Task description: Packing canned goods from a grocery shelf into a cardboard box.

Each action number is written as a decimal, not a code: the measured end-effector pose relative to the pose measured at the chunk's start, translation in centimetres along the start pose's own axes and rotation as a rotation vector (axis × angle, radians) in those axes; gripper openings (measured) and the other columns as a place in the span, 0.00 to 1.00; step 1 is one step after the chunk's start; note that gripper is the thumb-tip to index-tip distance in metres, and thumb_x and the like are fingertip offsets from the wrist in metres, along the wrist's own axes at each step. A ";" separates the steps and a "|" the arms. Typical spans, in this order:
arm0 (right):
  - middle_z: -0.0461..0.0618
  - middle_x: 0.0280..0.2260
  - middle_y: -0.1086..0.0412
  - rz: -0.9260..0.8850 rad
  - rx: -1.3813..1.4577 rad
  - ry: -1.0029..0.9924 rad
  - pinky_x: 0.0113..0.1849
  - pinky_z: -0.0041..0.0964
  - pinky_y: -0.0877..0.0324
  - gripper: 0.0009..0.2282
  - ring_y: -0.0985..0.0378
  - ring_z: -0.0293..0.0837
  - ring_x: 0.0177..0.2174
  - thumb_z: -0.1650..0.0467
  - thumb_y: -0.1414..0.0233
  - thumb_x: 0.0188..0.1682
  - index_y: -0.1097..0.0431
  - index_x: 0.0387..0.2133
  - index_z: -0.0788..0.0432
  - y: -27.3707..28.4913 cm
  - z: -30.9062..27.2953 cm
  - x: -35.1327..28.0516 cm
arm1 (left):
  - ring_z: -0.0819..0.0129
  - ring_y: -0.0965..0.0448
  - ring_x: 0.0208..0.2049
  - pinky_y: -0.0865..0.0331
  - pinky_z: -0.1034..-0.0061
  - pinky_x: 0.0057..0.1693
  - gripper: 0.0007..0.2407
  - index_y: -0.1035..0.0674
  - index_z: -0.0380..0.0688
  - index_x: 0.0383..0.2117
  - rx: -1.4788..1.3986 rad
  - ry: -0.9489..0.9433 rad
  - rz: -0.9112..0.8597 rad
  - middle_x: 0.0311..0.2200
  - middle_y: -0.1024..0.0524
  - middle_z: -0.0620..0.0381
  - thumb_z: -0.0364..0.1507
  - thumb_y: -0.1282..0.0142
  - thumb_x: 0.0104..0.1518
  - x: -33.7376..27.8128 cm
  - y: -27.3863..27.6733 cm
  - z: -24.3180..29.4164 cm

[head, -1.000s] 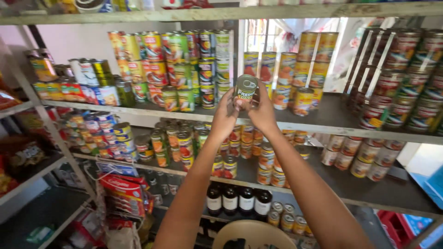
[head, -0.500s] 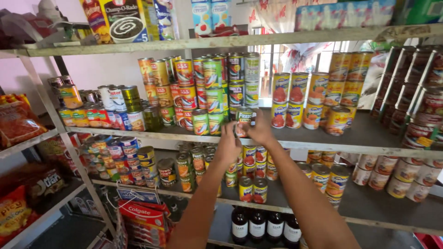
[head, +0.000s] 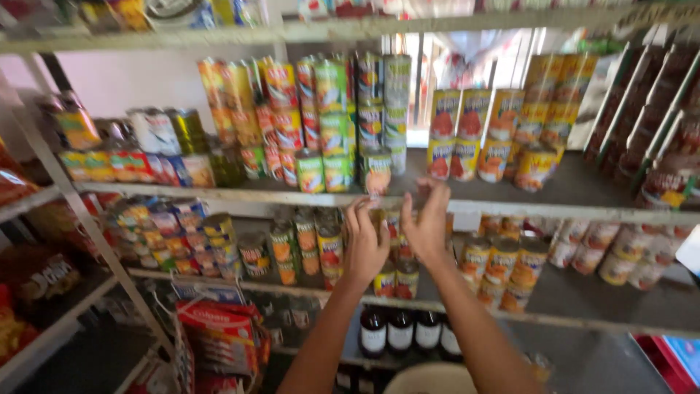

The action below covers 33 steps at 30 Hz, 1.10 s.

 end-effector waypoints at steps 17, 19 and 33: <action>0.63 0.44 0.37 -0.615 -0.044 -0.493 0.48 0.49 0.35 0.09 0.33 0.62 0.45 0.76 0.51 0.50 0.34 0.44 0.64 12.9 12.5 -49.1 | 0.48 0.27 0.46 0.29 0.58 0.51 0.12 0.28 0.40 0.51 -0.361 0.653 -0.603 0.48 0.33 0.43 0.22 0.47 0.61 -53.2 -14.1 -1.5; 0.62 0.40 0.36 -0.772 -0.091 -0.598 0.46 0.50 0.34 0.07 0.33 0.62 0.42 0.75 0.50 0.50 0.33 0.41 0.63 14.4 14.1 -55.9 | 0.46 0.28 0.45 0.30 0.57 0.49 0.12 0.28 0.39 0.50 -0.321 0.756 -0.671 0.46 0.31 0.42 0.23 0.45 0.61 -60.7 -14.2 -1.8; 0.70 0.53 0.32 -1.476 -0.199 -0.798 0.47 0.56 0.30 0.32 0.27 0.67 0.47 0.60 0.39 0.44 0.38 0.59 0.66 17.8 18.0 -95.8 | 0.59 0.45 0.68 0.46 0.67 0.67 0.26 0.44 0.49 0.71 -0.303 2.173 -0.566 0.69 0.48 0.56 0.28 0.58 0.65 -88.2 -5.1 -3.9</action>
Point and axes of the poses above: each hand's wrist, its own x-axis towards the middle knuckle, its own y-axis out of the back of the hand, z = x × y, the point moved 7 cm from there along x, towards the middle knuckle
